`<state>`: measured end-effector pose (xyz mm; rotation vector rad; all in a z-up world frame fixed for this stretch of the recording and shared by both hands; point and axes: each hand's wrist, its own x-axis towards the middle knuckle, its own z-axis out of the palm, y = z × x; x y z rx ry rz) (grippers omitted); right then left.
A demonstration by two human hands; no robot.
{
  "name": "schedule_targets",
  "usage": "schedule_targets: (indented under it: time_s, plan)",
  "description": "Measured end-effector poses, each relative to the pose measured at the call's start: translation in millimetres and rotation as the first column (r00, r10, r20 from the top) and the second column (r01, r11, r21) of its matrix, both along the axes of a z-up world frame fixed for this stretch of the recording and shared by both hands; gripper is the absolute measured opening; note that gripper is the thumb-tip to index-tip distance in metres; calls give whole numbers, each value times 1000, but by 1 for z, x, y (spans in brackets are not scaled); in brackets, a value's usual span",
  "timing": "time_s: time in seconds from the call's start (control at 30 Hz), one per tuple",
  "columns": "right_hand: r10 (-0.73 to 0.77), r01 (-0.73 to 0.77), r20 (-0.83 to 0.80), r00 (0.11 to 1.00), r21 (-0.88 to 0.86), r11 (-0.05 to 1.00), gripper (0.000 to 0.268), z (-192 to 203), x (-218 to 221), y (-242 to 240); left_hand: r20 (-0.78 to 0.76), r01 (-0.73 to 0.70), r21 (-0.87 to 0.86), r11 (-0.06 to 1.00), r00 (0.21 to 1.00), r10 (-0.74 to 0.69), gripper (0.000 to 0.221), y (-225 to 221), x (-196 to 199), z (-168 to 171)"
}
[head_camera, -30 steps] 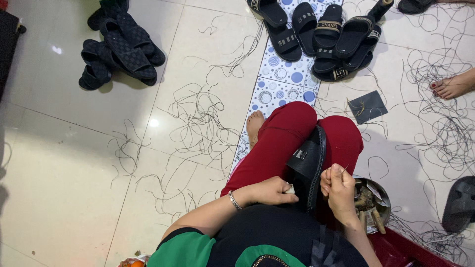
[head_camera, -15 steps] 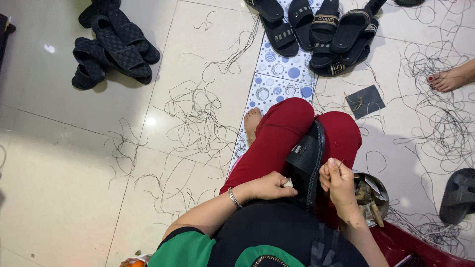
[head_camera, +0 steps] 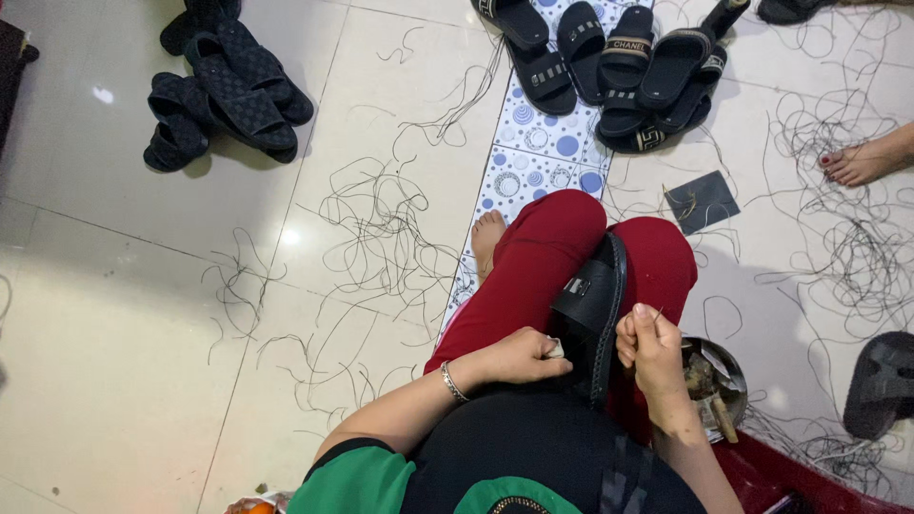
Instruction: The person uses a needle and thread to sew a leather strap onto the sole of a black sandal while holding it between their knees. The person repeatedly pushes the needle through the material and pulls the thread tight by hand, working along the edge of the strap.
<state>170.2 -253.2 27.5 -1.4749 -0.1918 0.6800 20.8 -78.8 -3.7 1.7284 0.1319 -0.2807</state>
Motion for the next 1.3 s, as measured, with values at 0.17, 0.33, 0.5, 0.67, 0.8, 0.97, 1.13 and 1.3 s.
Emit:
schedule_targets:
  time_s: [0.17,0.33,0.5,0.67,0.8,0.97,1.13,1.3]
  plan:
    - [25,-18,-61,998,110,994,40,7,5,-22,-9,-91,-95,991,996,91,33,26,-4,10]
    - [-31,62,-217,976,135,989,32,-24,35,-86,-273,-313,-431,846,939,209,38,106,-31,34]
    - [-312,335,123,942,-413,847,53,11,56,-124,-248,-834,294,468,406,879,37,176,-60,4]
    - [154,152,429,890,-597,787,47,67,45,-111,197,-626,549,553,741,643,42,144,-35,42]
    - [510,-132,569,645,-574,808,39,85,34,-92,429,-559,348,752,809,402,52,80,3,72]
    - [690,-268,507,516,-670,692,42,101,30,-64,472,-278,391,878,879,68,85,43,37,77]
    - [689,-190,562,458,-696,693,31,127,33,-33,477,-190,486,853,875,-77,119,30,54,63]
    - [751,-216,516,412,-745,631,27,137,41,-22,416,-136,526,840,902,-114,123,28,57,60]
